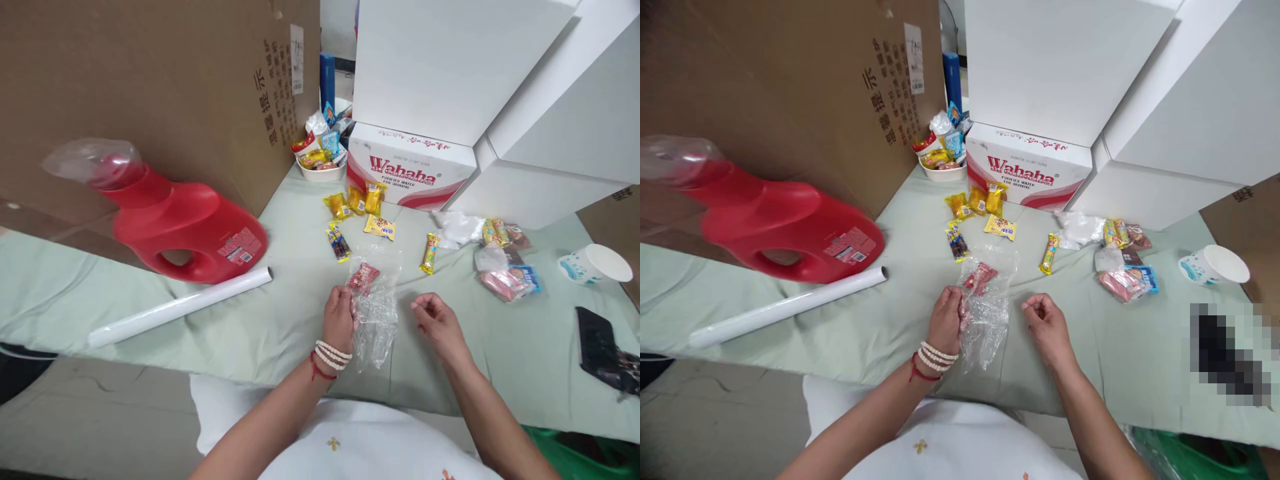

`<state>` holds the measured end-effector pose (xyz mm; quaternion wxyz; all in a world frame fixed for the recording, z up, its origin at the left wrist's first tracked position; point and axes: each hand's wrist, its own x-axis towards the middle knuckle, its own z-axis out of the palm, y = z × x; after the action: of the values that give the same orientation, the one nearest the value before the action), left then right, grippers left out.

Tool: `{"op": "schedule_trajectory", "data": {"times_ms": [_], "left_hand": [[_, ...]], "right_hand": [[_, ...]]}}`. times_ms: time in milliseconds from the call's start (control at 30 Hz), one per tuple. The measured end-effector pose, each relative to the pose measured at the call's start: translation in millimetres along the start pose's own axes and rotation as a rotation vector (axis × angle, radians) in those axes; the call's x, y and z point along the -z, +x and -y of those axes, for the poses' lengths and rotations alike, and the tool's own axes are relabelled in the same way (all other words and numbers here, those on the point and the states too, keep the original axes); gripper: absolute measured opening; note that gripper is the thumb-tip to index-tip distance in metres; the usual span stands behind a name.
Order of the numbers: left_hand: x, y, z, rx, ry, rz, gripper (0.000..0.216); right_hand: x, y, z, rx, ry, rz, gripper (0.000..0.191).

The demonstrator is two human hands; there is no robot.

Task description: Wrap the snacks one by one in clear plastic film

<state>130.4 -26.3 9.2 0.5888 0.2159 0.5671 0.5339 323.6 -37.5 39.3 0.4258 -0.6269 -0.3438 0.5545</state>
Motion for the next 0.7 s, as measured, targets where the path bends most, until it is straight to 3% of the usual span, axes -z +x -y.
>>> {"op": "schedule_trajectory", "data": {"times_ms": [67,200,300,467,567,633,700], "left_hand": [[-4,-8,2,-0.025,0.025,0.025,0.038],[-10,-21,6,-0.251,0.273,0.093,0.037],[-6,-20,6,-0.365,0.386,0.025,0.037],[12,-6,5,-0.205,0.288,-0.046,0.035],[18,-3,6,-0.205,0.298,-0.053,0.033],[18,-2,7,-0.235,0.318,-0.068,0.032],[18,-1,9,-0.226,0.315,-0.09,0.029]], "right_hand": [[-9,-4,2,0.074,-0.035,-0.016,0.046],[-49,-12,1,0.071,-0.06,0.195,0.046],[-67,-10,-4,0.115,-0.026,0.194,0.044],[-53,-7,-3,-0.035,0.114,0.263,0.043],[-42,-9,1,-0.142,0.204,0.302,0.042],[-40,-11,0,-0.147,0.199,0.317,0.042],[-44,-15,-3,-0.058,0.097,0.318,0.041]]}}
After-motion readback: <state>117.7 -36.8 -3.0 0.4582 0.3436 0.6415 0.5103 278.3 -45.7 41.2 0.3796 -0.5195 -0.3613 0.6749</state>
